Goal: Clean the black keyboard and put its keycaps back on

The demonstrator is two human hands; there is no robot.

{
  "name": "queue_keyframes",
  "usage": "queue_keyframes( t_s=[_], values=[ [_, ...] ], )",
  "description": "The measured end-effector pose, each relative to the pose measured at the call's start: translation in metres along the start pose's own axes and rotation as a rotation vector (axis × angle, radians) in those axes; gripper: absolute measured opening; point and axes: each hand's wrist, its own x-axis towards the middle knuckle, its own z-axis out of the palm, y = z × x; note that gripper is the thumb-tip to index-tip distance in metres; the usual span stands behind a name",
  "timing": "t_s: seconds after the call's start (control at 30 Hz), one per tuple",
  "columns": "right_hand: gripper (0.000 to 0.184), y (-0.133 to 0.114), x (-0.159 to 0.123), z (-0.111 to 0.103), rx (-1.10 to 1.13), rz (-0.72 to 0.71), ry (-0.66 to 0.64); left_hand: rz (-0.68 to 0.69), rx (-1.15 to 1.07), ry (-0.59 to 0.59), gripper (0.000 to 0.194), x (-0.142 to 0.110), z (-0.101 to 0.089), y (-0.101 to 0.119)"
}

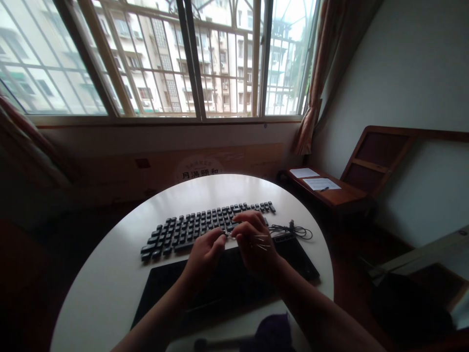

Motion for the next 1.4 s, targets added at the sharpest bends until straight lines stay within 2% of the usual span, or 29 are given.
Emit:
queue_keyframes(
  t_s=[0.17, 0.33, 0.4, 0.57, 0.67, 0.9, 1.17, 1.23, 1.33, 1.4],
  values=[
    [0.019, 0.003, -0.002, -0.002, 0.040, 0.006, 0.030, 0.003, 0.009, -0.039, 0.031, -0.002, 0.003, -0.001],
    [0.022, 0.016, -0.002, -0.004, 0.057, 0.066, 0.154, -0.040, -0.026, -0.003, 0.036, 0.000, 0.002, -0.006],
    [0.022, 0.022, -0.003, -0.003, 0.069, 0.119, 0.068, -0.031, -0.024, 0.006, 0.035, 0.001, 0.001, -0.007],
    [0.032, 0.031, -0.007, 0.004, 0.036, 0.152, -0.375, 0.033, -0.011, -0.055, 0.034, 0.003, 0.000, -0.006],
    [0.040, 0.035, -0.009, 0.005, 0.053, 0.116, -0.445, 0.045, 0.026, -0.119, 0.038, 0.003, 0.000, -0.006],
    [0.034, 0.040, -0.009, 0.006, 0.057, 0.065, -0.378, 0.082, 0.058, -0.155, 0.039, 0.002, 0.000, -0.007],
    [0.026, 0.044, -0.010, 0.006, 0.075, 0.052, -0.354, 0.038, 0.181, -0.187, 0.039, 0.002, -0.001, -0.007],
    [0.023, 0.051, -0.008, 0.001, 0.039, 0.095, -0.320, 0.014, 0.238, -0.184, 0.040, 0.003, -0.002, -0.006],
    [0.020, 0.069, -0.005, -0.010, -0.092, 0.238, -0.257, 0.015, 0.318, -0.207, 0.040, 0.002, -0.003, -0.005],
    [0.019, 0.082, -0.004, -0.017, -0.207, 0.371, -0.308, 0.047, 0.367, -0.250, 0.041, 0.001, -0.002, -0.005]
  ],
)
